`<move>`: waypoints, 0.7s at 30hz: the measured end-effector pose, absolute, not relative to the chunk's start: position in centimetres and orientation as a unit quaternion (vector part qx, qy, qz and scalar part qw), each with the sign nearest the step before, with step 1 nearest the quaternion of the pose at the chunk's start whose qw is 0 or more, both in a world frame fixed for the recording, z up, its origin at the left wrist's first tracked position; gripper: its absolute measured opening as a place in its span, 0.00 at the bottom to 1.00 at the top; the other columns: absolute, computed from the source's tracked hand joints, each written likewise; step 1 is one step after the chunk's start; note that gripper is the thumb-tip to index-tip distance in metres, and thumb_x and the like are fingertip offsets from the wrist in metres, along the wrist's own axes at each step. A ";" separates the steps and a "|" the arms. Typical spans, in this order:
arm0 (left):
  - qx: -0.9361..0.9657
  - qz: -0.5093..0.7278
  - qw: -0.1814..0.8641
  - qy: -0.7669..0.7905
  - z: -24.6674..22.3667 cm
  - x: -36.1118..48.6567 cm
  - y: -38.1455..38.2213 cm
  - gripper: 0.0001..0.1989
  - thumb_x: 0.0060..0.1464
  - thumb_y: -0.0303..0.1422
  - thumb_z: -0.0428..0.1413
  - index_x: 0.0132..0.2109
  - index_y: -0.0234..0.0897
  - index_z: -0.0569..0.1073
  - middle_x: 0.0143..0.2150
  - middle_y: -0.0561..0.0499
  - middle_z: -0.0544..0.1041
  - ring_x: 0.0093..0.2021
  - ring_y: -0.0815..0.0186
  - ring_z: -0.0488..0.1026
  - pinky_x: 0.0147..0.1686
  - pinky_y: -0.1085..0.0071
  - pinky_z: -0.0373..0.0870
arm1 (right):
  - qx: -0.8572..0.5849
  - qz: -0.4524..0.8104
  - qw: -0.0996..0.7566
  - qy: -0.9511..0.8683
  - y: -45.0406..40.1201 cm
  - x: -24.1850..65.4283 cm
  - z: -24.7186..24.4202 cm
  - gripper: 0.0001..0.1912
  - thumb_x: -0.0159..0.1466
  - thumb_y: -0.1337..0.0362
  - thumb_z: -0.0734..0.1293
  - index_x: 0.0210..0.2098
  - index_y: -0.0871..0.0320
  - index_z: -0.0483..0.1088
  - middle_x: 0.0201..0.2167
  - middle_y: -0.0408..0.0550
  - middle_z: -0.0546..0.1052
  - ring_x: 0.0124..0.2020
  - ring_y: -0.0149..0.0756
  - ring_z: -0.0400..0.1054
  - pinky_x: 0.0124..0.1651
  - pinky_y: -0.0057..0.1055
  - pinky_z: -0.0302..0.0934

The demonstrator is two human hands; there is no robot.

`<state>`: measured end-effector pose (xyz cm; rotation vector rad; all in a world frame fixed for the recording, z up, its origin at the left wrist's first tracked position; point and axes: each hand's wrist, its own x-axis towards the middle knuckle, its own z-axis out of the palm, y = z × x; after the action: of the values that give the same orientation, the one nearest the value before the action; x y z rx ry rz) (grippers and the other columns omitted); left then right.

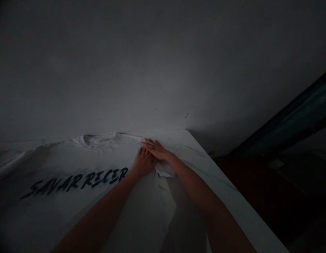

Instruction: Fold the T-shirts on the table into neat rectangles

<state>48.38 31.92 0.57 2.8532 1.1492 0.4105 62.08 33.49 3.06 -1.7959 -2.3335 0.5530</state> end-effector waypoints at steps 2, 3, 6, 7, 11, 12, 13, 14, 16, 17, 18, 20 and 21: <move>0.916 0.133 0.023 0.377 0.6 48.4 31.8 0.33 0.66 0.47 0.40 0.68 0.28 0.59 0.69 0.37 0.61 0.70 0.51 0.53 0.67 0.52 0.50 | -0.613 0.160 0.076 -0.770 33.1 62.8 2.5 0.30 0.74 0.52 0.41 0.71 0.52 0.48 0.73 0.45 0.46 0.73 0.37 0.36 0.72 0.46 0.34; 0.915 0.134 0.024 0.379 0.6 48.4 31.8 0.34 0.66 0.48 0.40 0.68 0.28 0.58 0.69 0.37 0.60 0.71 0.52 0.52 0.68 0.53 0.50 | -0.625 0.142 0.070 -0.764 32.9 63.3 2.3 0.30 0.74 0.51 0.42 0.71 0.51 0.47 0.73 0.45 0.47 0.73 0.37 0.37 0.72 0.45 0.35; 0.915 0.127 0.029 0.381 0.5 48.4 31.9 0.35 0.66 0.50 0.40 0.69 0.27 0.58 0.71 0.37 0.57 0.71 0.51 0.51 0.68 0.53 0.48 | -0.647 0.080 0.032 -0.757 32.0 65.0 1.8 0.30 0.73 0.50 0.44 0.71 0.49 0.46 0.73 0.44 0.47 0.73 0.38 0.38 0.71 0.46 0.37; 0.915 0.124 0.031 0.381 0.5 48.4 31.9 0.36 0.65 0.50 0.40 0.69 0.27 0.58 0.71 0.37 0.56 0.71 0.51 0.50 0.68 0.52 0.48 | -0.650 0.060 0.020 -0.757 31.7 65.7 1.7 0.30 0.73 0.50 0.45 0.71 0.48 0.47 0.73 0.44 0.46 0.73 0.39 0.38 0.71 0.46 0.38; 0.916 0.113 0.031 0.383 0.6 48.4 32.0 0.39 0.64 0.53 0.40 0.69 0.26 0.57 0.71 0.36 0.54 0.72 0.51 0.49 0.68 0.53 0.47 | -0.695 -0.012 -0.025 -0.719 30.3 68.1 2.0 0.29 0.73 0.50 0.48 0.71 0.49 0.48 0.73 0.46 0.46 0.72 0.43 0.40 0.71 0.50 0.37; 0.917 0.110 0.030 0.383 0.7 48.4 31.9 0.40 0.63 0.54 0.40 0.69 0.25 0.57 0.72 0.36 0.53 0.72 0.50 0.49 0.68 0.54 0.47 | -0.717 -0.034 -0.032 -0.695 29.9 68.5 2.2 0.30 0.72 0.51 0.49 0.71 0.50 0.49 0.72 0.48 0.47 0.72 0.44 0.40 0.71 0.52 0.35; 0.917 0.108 0.030 0.383 0.7 48.4 31.9 0.41 0.63 0.55 0.40 0.69 0.25 0.56 0.72 0.35 0.53 0.72 0.50 0.49 0.68 0.54 0.47 | -0.739 -0.058 -0.032 -0.671 29.5 68.7 2.5 0.30 0.72 0.51 0.50 0.70 0.52 0.51 0.72 0.51 0.48 0.72 0.46 0.40 0.70 0.54 0.33; 0.916 0.106 0.029 0.385 0.7 48.3 31.9 0.41 0.63 0.55 0.39 0.69 0.25 0.56 0.72 0.36 0.53 0.72 0.50 0.49 0.68 0.54 0.47 | -0.757 -0.082 -0.027 -0.648 29.1 68.6 2.8 0.30 0.72 0.52 0.51 0.70 0.55 0.52 0.72 0.53 0.49 0.72 0.48 0.40 0.70 0.56 0.31; 0.916 0.107 0.025 0.386 0.7 48.3 31.9 0.40 0.63 0.54 0.40 0.69 0.26 0.57 0.72 0.36 0.53 0.71 0.50 0.49 0.68 0.53 0.47 | -0.771 -0.111 -0.004 -0.627 27.9 67.5 3.2 0.31 0.72 0.53 0.51 0.69 0.61 0.54 0.71 0.58 0.50 0.72 0.50 0.40 0.70 0.56 0.32; 0.916 0.110 0.022 0.385 0.7 48.3 31.9 0.38 0.64 0.53 0.40 0.69 0.26 0.57 0.72 0.36 0.53 0.71 0.50 0.50 0.68 0.53 0.47 | -0.763 -0.107 0.007 -0.637 27.2 66.6 3.2 0.31 0.72 0.54 0.50 0.69 0.63 0.55 0.71 0.58 0.50 0.72 0.49 0.40 0.70 0.54 0.35; 0.916 0.115 0.017 0.383 0.6 48.3 31.9 0.36 0.65 0.50 0.40 0.69 0.27 0.58 0.71 0.36 0.54 0.71 0.50 0.50 0.68 0.53 0.48 | -0.749 -0.092 0.013 -0.655 26.2 65.5 3.0 0.30 0.72 0.55 0.50 0.69 0.64 0.55 0.71 0.58 0.50 0.72 0.48 0.41 0.70 0.52 0.38; 0.917 0.124 0.008 0.379 0.6 48.3 31.8 0.32 0.66 0.45 0.40 0.69 0.28 0.58 0.71 0.37 0.55 0.71 0.51 0.51 0.68 0.54 0.48 | -0.719 -0.043 0.014 -0.693 24.1 63.5 2.4 0.30 0.72 0.56 0.49 0.69 0.63 0.55 0.71 0.56 0.52 0.71 0.44 0.44 0.70 0.47 0.44; 0.917 0.127 0.006 0.377 0.6 48.3 31.8 0.30 0.67 0.43 0.40 0.69 0.29 0.58 0.71 0.37 0.55 0.71 0.51 0.51 0.67 0.54 0.48 | -0.709 -0.022 0.014 -0.705 22.9 62.7 1.9 0.30 0.72 0.56 0.49 0.69 0.62 0.54 0.71 0.54 0.52 0.71 0.43 0.45 0.70 0.46 0.44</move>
<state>48.26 31.83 0.58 2.8707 1.1814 0.3962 62.69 22.95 1.93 -2.2069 -2.1957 -0.0677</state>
